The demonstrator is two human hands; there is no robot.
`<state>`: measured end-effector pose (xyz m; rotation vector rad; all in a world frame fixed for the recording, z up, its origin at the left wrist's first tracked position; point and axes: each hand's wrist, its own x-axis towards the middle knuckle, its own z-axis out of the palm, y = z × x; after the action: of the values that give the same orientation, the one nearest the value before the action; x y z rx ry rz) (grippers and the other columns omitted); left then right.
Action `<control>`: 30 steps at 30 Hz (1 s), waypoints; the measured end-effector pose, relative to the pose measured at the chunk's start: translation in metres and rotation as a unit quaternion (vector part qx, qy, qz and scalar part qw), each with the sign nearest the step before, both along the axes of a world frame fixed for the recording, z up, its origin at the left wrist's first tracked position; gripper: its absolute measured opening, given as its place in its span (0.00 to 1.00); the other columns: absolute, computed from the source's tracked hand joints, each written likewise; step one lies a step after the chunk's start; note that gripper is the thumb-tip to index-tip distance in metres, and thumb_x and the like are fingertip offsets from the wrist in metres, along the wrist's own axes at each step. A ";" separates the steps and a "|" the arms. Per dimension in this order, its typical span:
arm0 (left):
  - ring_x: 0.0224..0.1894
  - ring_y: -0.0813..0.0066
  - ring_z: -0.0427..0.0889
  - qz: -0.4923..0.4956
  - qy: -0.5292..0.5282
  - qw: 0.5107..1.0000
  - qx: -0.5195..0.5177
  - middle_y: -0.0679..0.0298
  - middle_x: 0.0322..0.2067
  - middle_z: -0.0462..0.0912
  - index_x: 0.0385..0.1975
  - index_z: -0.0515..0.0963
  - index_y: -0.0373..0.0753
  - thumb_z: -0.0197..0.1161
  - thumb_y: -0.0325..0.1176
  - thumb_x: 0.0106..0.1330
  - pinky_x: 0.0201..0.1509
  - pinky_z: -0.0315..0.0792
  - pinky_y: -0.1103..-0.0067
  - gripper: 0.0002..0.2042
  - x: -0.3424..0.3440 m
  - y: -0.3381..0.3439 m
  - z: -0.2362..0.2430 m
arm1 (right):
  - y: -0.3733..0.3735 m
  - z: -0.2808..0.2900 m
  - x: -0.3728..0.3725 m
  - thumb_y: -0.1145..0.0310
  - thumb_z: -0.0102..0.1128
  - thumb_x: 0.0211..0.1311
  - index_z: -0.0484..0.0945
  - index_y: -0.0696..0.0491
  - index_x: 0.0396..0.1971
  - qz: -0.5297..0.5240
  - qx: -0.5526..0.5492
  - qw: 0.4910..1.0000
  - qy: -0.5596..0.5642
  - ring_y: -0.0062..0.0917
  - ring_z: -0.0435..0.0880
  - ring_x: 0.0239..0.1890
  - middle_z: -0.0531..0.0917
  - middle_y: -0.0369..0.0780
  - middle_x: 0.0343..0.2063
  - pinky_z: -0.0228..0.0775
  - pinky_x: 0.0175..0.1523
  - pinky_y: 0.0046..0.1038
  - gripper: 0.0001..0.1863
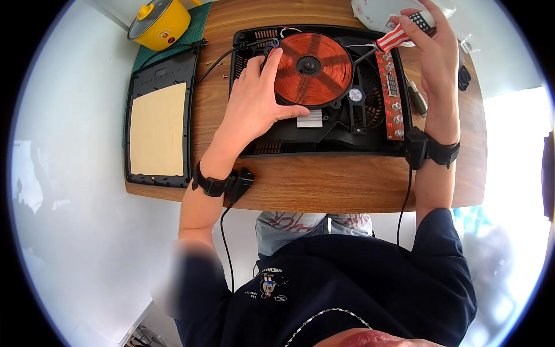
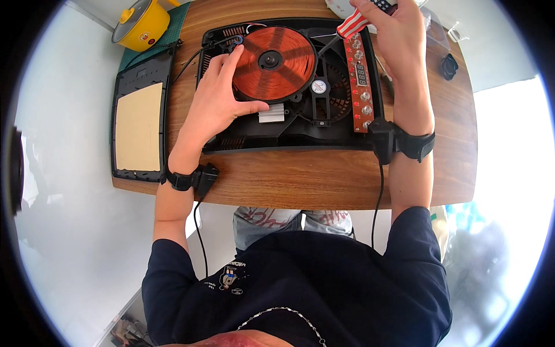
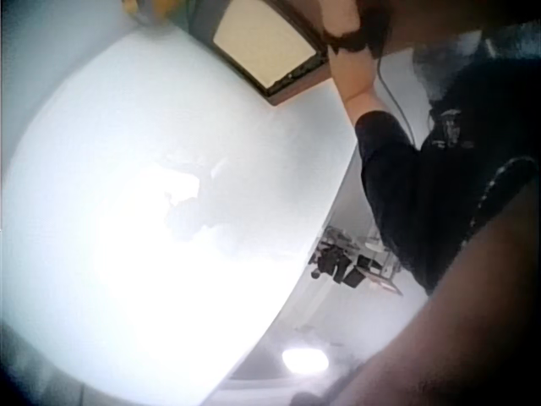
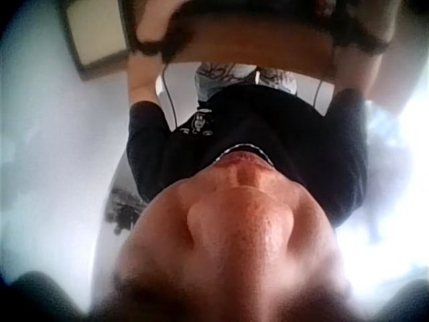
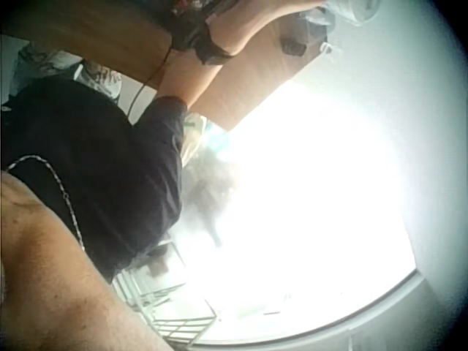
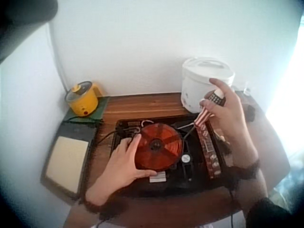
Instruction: The person uses a screwdriver to loosen and remove screws from a disassembled electronic device containing a copper coil. They then lift the coil assembly out of the housing and set it aside on the table.
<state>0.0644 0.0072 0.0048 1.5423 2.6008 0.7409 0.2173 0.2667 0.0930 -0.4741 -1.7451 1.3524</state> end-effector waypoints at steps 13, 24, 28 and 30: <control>0.60 0.56 0.72 -0.001 0.103 0.995 0.017 0.57 0.60 0.76 0.72 0.66 0.45 0.79 0.66 0.39 0.64 0.63 0.58 0.57 0.003 0.005 0.001 | -0.017 0.021 0.009 0.84 0.62 0.65 0.69 0.59 0.68 -0.025 -0.037 0.999 0.021 0.25 0.85 0.41 0.80 0.39 0.40 0.82 0.45 0.24 0.31; 0.63 0.54 0.70 -0.052 0.031 0.998 0.017 0.56 0.65 0.74 0.73 0.64 0.43 0.81 0.62 0.42 0.68 0.59 0.61 0.57 0.004 0.020 0.008 | -0.006 0.028 0.021 0.83 0.64 0.64 0.73 0.58 0.63 -0.019 0.003 1.000 -0.015 0.21 0.82 0.39 0.79 0.35 0.37 0.78 0.45 0.21 0.26; 0.64 0.53 0.69 -0.063 0.020 0.998 -0.018 0.52 0.68 0.71 0.74 0.64 0.42 0.81 0.60 0.44 0.70 0.58 0.61 0.55 0.011 0.024 0.008 | 0.005 0.018 0.023 0.82 0.65 0.64 0.74 0.58 0.61 0.006 0.053 0.998 -0.018 0.19 0.81 0.39 0.79 0.35 0.37 0.77 0.45 0.20 0.25; 0.65 0.52 0.69 -0.070 0.039 0.997 -0.009 0.51 0.69 0.69 0.74 0.63 0.42 0.81 0.59 0.45 0.70 0.58 0.61 0.55 0.012 0.026 0.007 | 0.002 0.021 0.021 0.82 0.66 0.64 0.74 0.58 0.61 -0.012 0.037 0.999 -0.035 0.18 0.81 0.39 0.79 0.34 0.37 0.76 0.44 0.20 0.25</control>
<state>0.0768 0.0331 0.0116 1.7603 2.5116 0.6580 0.2388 0.2688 0.1142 -0.5052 -1.8341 1.2639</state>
